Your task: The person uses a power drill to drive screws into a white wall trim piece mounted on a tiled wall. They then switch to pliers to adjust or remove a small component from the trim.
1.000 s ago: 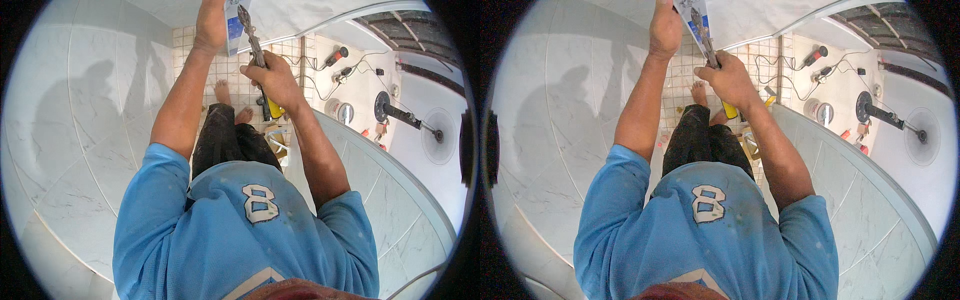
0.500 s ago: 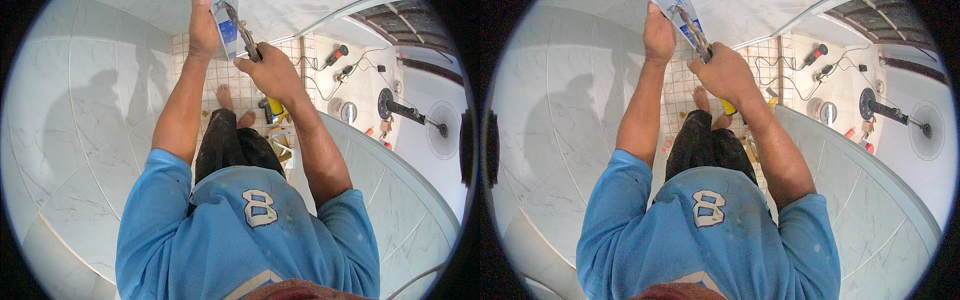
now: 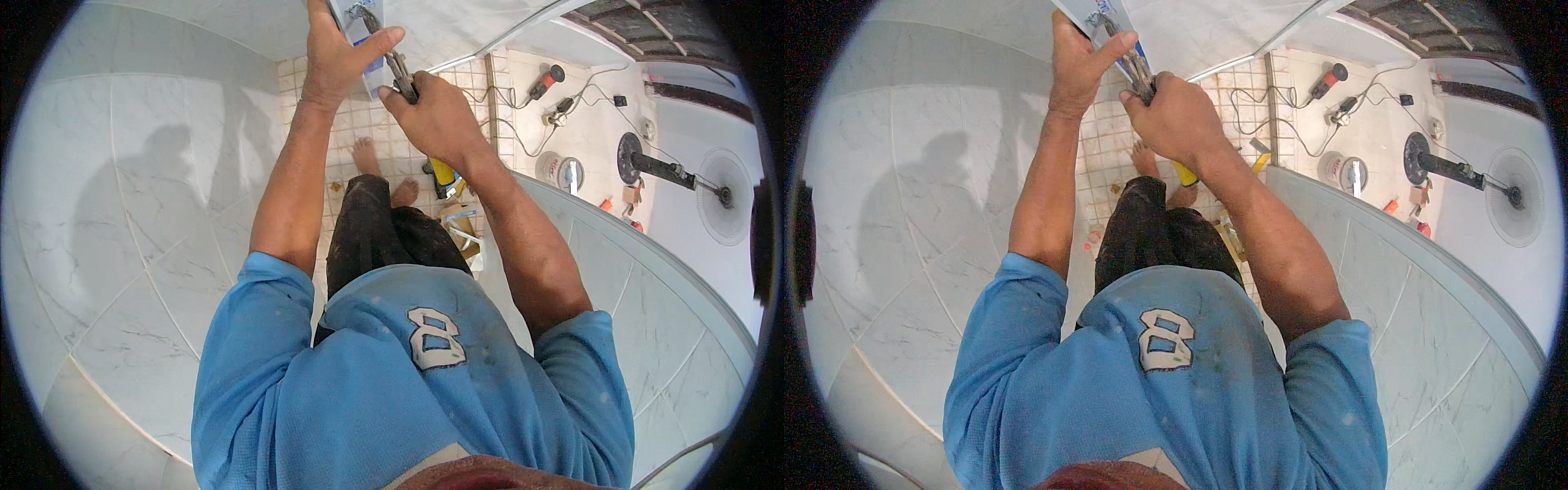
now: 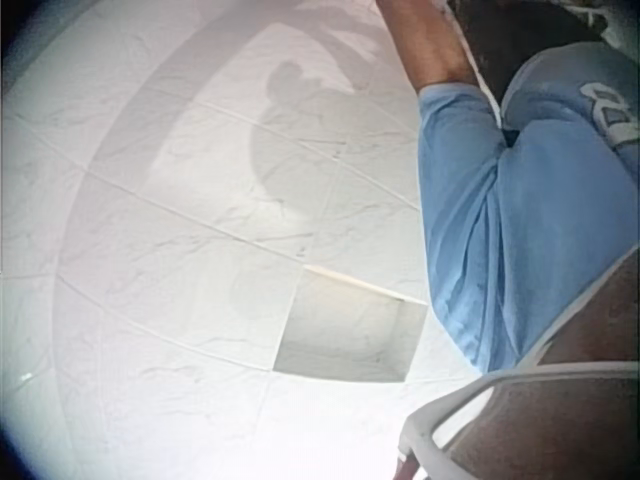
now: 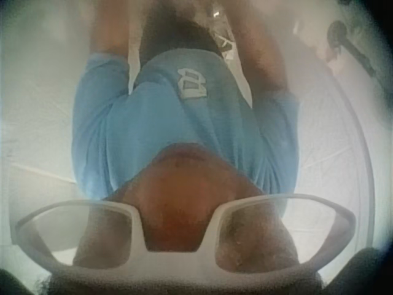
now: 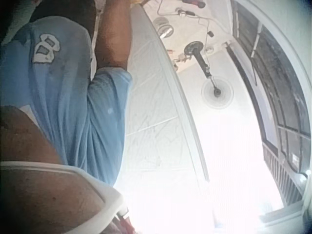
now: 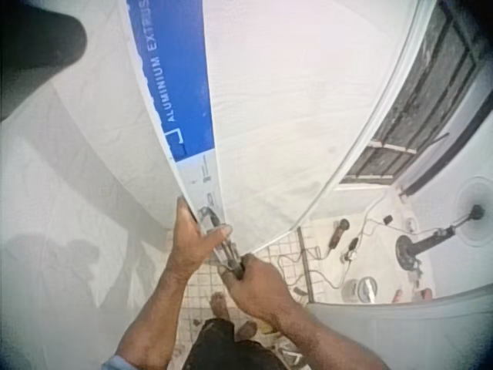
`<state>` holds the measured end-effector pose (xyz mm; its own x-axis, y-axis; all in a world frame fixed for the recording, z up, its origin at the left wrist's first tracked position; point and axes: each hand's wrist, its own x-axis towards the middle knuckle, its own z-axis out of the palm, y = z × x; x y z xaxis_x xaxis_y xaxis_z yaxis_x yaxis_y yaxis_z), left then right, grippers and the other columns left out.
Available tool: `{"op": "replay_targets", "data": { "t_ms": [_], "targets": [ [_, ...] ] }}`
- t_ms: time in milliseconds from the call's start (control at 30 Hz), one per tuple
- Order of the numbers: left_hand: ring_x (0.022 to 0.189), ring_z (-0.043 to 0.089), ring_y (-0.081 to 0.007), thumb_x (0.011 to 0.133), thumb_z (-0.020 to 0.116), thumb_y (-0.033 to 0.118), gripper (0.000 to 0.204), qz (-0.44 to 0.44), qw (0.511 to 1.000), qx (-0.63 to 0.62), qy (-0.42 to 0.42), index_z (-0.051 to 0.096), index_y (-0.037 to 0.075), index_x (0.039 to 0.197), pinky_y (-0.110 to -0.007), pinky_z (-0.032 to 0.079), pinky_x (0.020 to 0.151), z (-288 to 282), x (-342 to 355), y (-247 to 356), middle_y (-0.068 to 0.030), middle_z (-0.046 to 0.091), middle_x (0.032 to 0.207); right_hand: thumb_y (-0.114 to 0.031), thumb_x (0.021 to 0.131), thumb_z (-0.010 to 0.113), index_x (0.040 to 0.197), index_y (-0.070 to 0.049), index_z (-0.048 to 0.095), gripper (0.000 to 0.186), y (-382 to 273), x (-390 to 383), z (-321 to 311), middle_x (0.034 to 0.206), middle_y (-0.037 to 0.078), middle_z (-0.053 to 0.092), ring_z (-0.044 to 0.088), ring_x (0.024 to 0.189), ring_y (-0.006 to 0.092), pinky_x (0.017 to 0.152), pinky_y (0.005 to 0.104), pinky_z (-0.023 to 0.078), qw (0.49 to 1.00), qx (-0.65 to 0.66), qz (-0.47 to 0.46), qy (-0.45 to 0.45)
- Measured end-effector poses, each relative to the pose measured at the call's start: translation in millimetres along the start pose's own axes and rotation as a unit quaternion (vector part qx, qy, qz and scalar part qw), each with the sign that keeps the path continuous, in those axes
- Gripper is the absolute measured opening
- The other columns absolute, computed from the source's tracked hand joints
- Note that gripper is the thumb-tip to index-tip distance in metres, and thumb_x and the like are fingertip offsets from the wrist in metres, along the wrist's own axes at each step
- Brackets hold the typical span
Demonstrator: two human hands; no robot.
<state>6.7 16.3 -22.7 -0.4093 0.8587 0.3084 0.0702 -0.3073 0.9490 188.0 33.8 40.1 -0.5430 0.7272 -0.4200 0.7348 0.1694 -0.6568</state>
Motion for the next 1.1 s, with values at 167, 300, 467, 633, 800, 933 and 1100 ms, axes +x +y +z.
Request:
{"op": "replay_targets", "data": {
  "t_ms": [167, 300, 467, 633, 800, 933, 1100],
  "targets": [
    [0.117, 0.054, -0.0208, 0.083, 0.085, 0.015, 0.087, 0.004, 1.0, 0.005, 0.005, 0.028, -0.001, 0.147, -0.04, 0.049, 0.101, 3.8, 0.1, -1.6, -0.0116, 0.052, 0.126, -0.044, 0.091, 0.071, 0.095, 0.009, 0.071, 0.053, 13.2, 3.6, 8.5, 0.084, 0.03, 0.072, 0.073, 0.085, 0.045, 0.082, 0.0514, 0.056, 0.999, 0.038, -0.026, 0.011],
    [0.12, 0.055, -0.0223, 0.084, 0.086, 0.014, 0.089, 0.008, 1.0, -0.014, -0.004, 0.026, 0.0, 0.15, -0.04, 0.049, 0.103, 6.7, 1.8, 8.0, -0.0125, 0.053, 0.129, -0.047, 0.09, 0.072, 0.089, 0.006, 0.07, 0.053, 27.0, 11.0, 12.8, 0.075, 0.025, 0.07, 0.072, 0.074, 0.0391, 0.073, 0.049, 0.054, 0.996, 0.06, -0.058, 0.015],
    [0.124, 0.055, -0.0238, 0.085, 0.084, 0.011, 0.09, -0.059, 0.998, -0.015, -0.016, 0.026, 0.001, 0.152, -0.043, 0.049, 0.106, -0.2, 8.4, 8.0, -0.013, 0.053, 0.131, -0.041, 0.083, 0.075, 0.105, 0.01, 0.068, 0.056, 21.8, 19.6, 5.6, 0.093, 0.03, 0.074, 0.074, 0.09, 0.0472, 0.085, 0.0498, 0.058, 0.998, -0.002, -0.053, 0.026],
    [0.132, 0.052, -0.0273, 0.084, 0.083, 0.006, 0.092, -0.01, 1.0, 0.001, -0.03, 0.025, 0.001, 0.154, -0.043, 0.043, 0.114, -1.6, 12.3, 4.4, -0.0152, 0.051, 0.139, -0.039, 0.083, 0.073, 0.11, 0.011, 0.066, 0.057, 27.4, 18.9, 6.8, 0.096, 0.031, 0.074, 0.074, 0.093, 0.0483, 0.087, 0.0506, 0.058, 0.997, 0.058, -0.058, 0.008],
    [0.138, 0.046, -0.0276, 0.093, 0.078, 0.024, 0.088, -0.009, 0.998, 0.003, -0.054, 0.022, 0.005, 0.158, -0.044, 0.037, 0.118, -2.6, 10.8, -7.0, -0.0143, 0.046, 0.147, -0.041, 0.084, 0.072, 0.112, 0.012, 0.066, 0.06, 21.9, 6.7, 11.2, 0.1, 0.033, 0.074, 0.074, 0.098, 0.0478, 0.09, 0.0523, 0.058, 0.997, 0.074, -0.037, 0.007],
    [0.137, 0.047, -0.0259, 0.083, 0.082, 0.005, 0.095, -0.031, 0.997, -0.059, -0.041, 0.022, 0.008, 0.157, -0.045, 0.04, 0.114, -11.6, 13.1, -11.3, -0.0137, 0.045, 0.144, -0.043, 0.085, 0.071, 0.112, 0.012, 0.067, 0.062, 8.6, 3.3, 3.3, 0.102, 0.033, 0.074, 0.073, 0.101, 0.0477, 0.092, 0.0529, 0.057, 0.998, 0.064, -0.014, 0.0],
    [0.137, 0.047, -0.0268, 0.085, 0.083, 0.01, 0.095, -0.018, 0.998, -0.05, -0.03, 0.021, 0.008, 0.157, -0.046, 0.039, 0.115, -2.8, 10.0, -7.7, -0.0144, 0.046, 0.143, -0.046, 0.087, 0.069, 0.114, 0.013, 0.067, 0.065, 4.3, 0.8, -3.9, 0.105, 0.034, 0.073, 0.073, 0.103, 0.048, 0.094, 0.0524, 0.056, 0.999, 0.027, -0.006, -0.025]
  ]
}}
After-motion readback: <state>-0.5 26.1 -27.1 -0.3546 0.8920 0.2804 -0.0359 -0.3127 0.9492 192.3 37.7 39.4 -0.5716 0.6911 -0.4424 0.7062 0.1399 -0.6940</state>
